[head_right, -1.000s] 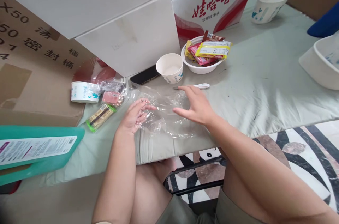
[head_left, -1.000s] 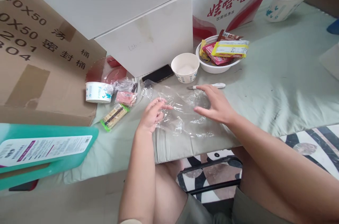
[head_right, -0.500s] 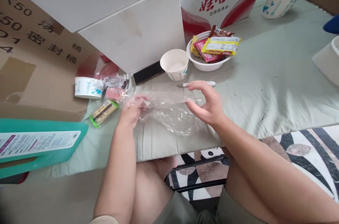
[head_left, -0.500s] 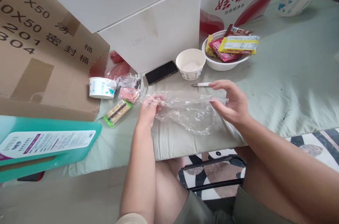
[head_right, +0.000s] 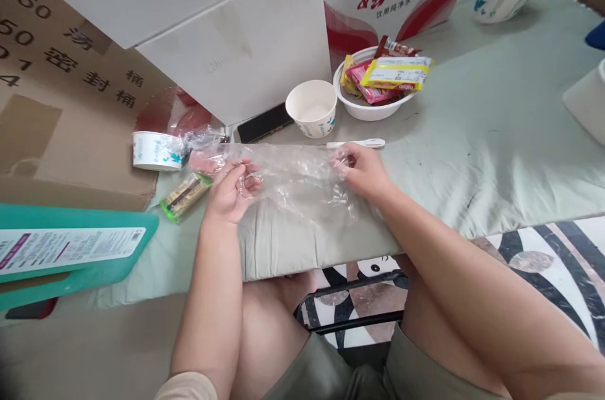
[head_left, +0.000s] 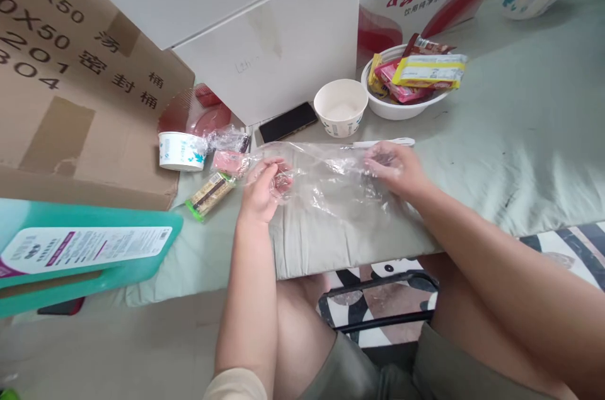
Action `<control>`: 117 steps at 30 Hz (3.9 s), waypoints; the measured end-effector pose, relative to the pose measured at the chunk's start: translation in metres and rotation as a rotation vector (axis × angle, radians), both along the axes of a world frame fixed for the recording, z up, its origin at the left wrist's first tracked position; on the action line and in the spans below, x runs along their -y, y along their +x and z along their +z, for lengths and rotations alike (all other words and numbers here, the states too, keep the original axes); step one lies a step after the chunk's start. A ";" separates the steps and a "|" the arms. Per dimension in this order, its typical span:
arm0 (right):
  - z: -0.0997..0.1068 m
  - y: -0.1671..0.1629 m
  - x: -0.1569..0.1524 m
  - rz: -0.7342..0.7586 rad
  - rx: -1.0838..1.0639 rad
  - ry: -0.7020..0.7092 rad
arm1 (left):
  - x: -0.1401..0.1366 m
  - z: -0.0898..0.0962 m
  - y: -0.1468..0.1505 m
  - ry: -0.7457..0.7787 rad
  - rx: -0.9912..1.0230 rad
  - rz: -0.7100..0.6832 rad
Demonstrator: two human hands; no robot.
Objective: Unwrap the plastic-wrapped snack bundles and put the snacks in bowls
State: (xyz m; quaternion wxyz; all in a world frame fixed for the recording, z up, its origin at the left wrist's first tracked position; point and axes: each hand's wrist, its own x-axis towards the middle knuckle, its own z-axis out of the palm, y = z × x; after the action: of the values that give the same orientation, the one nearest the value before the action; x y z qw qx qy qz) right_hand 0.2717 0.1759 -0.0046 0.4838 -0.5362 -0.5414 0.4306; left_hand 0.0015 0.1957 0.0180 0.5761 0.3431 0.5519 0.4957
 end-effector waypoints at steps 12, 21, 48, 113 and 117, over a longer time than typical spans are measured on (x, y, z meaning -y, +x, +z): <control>0.009 0.005 -0.001 -0.153 -0.187 -0.198 | -0.004 -0.009 -0.005 0.092 -0.286 -0.046; 0.033 0.016 0.031 -0.016 -0.406 0.010 | 0.027 0.037 -0.016 0.499 0.086 -0.236; 0.006 0.014 -0.001 -0.173 -0.439 -0.206 | -0.001 0.000 -0.005 0.152 0.060 0.008; -0.003 -0.011 0.017 0.155 -0.139 -0.035 | 0.019 -0.024 0.047 0.243 -0.112 -0.278; -0.010 -0.012 0.011 -0.002 -0.107 0.096 | 0.015 -0.028 0.040 0.331 -0.146 -0.197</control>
State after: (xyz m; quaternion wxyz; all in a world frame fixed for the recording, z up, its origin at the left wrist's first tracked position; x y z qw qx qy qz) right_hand 0.2596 0.1646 -0.0145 0.5378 -0.4890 -0.5342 0.4316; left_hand 0.0413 0.1812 -0.0101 0.5162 0.5202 0.4671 0.4947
